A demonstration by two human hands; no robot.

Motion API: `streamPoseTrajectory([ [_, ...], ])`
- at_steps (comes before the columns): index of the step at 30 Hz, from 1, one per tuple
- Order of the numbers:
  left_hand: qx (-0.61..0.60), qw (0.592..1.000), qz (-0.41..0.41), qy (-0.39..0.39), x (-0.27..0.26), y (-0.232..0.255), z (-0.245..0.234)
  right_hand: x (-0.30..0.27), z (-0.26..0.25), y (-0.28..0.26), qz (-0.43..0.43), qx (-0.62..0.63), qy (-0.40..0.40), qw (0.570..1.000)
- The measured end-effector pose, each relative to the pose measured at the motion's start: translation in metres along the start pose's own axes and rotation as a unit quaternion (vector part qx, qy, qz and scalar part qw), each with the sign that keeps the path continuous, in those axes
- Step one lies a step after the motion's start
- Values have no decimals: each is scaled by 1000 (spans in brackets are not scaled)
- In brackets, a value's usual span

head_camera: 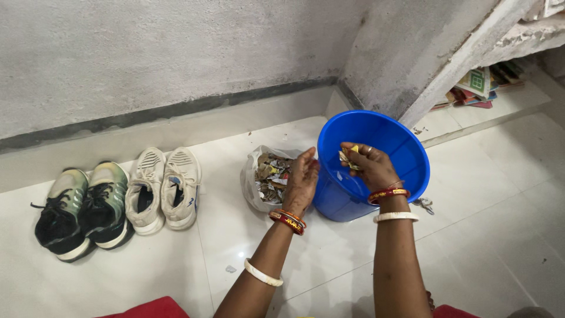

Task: The person sits on the floor and sorts small pieces of trash from a white plastic bag into a blue bucket. They pick up items one by one and place them into the bucket.

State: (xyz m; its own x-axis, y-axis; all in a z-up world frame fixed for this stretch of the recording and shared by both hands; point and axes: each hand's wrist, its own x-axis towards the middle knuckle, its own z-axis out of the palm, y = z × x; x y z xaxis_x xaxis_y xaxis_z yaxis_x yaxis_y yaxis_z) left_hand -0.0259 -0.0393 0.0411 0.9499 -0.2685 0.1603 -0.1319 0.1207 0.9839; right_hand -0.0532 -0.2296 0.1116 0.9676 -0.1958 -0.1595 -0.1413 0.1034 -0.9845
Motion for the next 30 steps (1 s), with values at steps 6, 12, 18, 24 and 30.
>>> streamPoseTrajectory([
  [6, -172, 984, -12, 38, -1, 14, -8, -7, 41, -2, -32, 150, -40, 987],
  [12, -293, 951, -39, 87, -5, 29, -11, 0, 85, 29, 5, 224, -75, 972],
  [18, -317, 937, -75, 124, 1, 4, -21, 10, 107, 70, 33, 244, -81, 966],
  [24, -318, 928, -104, 162, 1, -36, -30, 24, 117, 107, 74, 256, -79, 961],
  [30, -299, 917, -191, 184, 8, -70, -41, 39, 114, 129, 98, 225, -45, 968],
])
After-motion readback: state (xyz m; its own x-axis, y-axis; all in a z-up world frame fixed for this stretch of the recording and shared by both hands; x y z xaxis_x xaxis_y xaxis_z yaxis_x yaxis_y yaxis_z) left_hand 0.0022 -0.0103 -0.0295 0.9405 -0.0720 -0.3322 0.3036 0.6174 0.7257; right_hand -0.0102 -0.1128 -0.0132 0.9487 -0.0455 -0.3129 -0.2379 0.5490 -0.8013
